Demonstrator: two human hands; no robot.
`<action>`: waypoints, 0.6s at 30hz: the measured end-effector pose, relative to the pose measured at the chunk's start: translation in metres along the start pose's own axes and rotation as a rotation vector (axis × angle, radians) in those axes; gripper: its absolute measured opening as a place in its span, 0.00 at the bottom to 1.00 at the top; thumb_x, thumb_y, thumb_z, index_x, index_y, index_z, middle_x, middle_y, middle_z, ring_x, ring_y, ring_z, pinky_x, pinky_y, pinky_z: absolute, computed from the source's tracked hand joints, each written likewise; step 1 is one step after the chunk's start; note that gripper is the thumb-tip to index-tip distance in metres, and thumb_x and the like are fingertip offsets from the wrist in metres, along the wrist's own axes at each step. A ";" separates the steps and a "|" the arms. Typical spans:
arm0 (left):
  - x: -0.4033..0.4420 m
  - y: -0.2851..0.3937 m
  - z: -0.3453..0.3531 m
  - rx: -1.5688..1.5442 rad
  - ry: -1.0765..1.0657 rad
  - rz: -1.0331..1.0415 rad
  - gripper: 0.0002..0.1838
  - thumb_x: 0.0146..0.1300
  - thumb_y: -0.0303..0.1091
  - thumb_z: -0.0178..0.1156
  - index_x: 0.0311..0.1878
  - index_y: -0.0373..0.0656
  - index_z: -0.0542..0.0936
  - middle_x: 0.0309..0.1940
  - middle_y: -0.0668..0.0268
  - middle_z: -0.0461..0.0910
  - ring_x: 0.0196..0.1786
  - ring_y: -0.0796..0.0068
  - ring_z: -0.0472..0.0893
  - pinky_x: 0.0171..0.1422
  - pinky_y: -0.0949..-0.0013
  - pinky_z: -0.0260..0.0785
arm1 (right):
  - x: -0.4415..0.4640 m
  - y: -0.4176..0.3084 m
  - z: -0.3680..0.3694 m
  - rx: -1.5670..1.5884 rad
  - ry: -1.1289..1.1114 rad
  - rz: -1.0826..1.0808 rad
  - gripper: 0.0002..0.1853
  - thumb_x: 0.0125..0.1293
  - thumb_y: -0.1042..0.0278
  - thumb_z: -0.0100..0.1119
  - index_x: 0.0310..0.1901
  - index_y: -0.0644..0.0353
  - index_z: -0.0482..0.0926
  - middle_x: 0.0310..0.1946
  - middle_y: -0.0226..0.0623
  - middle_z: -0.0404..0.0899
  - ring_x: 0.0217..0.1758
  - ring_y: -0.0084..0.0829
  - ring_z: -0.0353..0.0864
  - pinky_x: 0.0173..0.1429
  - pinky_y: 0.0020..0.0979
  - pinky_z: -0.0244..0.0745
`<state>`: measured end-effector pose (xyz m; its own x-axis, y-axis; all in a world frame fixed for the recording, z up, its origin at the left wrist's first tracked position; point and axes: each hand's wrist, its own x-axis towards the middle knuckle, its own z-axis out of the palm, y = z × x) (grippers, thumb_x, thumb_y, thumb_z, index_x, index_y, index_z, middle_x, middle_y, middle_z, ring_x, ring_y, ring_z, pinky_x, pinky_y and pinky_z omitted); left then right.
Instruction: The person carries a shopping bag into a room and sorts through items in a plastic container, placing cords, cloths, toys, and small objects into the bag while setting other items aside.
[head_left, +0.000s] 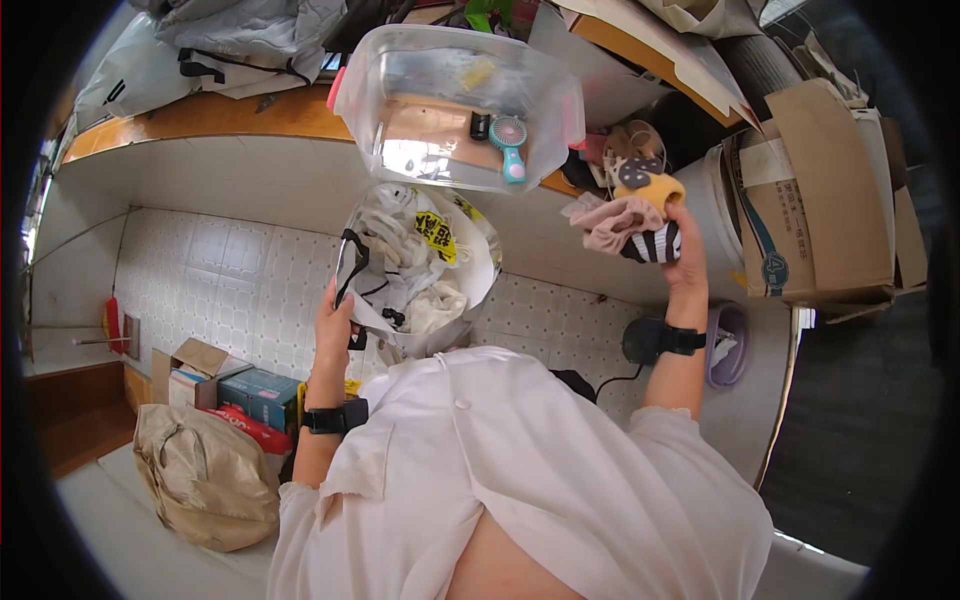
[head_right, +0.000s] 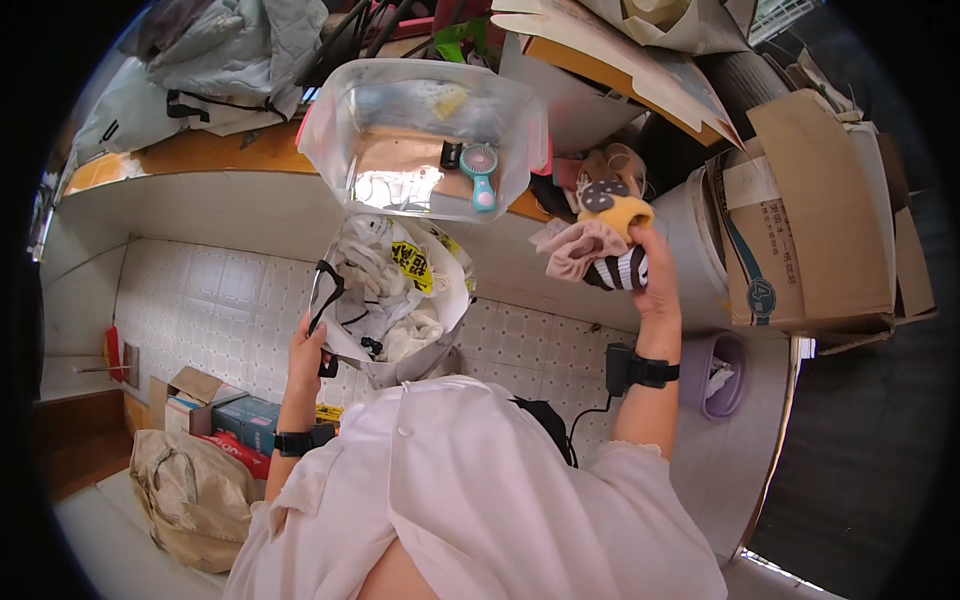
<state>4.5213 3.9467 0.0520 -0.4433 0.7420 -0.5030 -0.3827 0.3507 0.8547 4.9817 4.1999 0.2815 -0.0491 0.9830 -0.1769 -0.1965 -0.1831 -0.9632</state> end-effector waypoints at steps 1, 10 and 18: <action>0.000 0.000 0.002 0.012 0.006 -0.002 0.29 0.75 0.30 0.57 0.79 0.50 0.70 0.35 0.75 0.79 0.26 0.86 0.73 0.27 0.76 0.66 | 0.007 -0.010 0.000 0.008 0.072 -0.051 0.15 0.69 0.63 0.63 0.53 0.61 0.82 0.46 0.33 0.85 0.49 0.28 0.86 0.55 0.32 0.81; -0.022 -0.012 0.011 0.001 0.061 0.014 0.29 0.76 0.30 0.57 0.79 0.48 0.69 0.39 0.74 0.81 0.29 0.87 0.74 0.28 0.78 0.68 | 0.146 -0.044 -0.017 -0.601 0.603 -0.683 0.20 0.69 0.55 0.62 0.51 0.64 0.85 0.45 0.43 0.89 0.47 0.41 0.90 0.49 0.38 0.83; -0.038 -0.017 0.020 0.004 0.149 -0.023 0.29 0.76 0.30 0.57 0.79 0.47 0.69 0.41 0.74 0.82 0.31 0.88 0.75 0.29 0.78 0.68 | 0.216 -0.016 -0.028 -1.941 0.537 -0.464 0.23 0.71 0.46 0.57 0.51 0.60 0.81 0.48 0.54 0.88 0.55 0.55 0.88 0.53 0.54 0.84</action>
<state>4.5608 3.9237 0.0589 -0.5496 0.6411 -0.5356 -0.3907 0.3695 0.8431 5.0019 4.4154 0.2526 -0.0118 0.9129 0.4079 0.9751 -0.0798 0.2068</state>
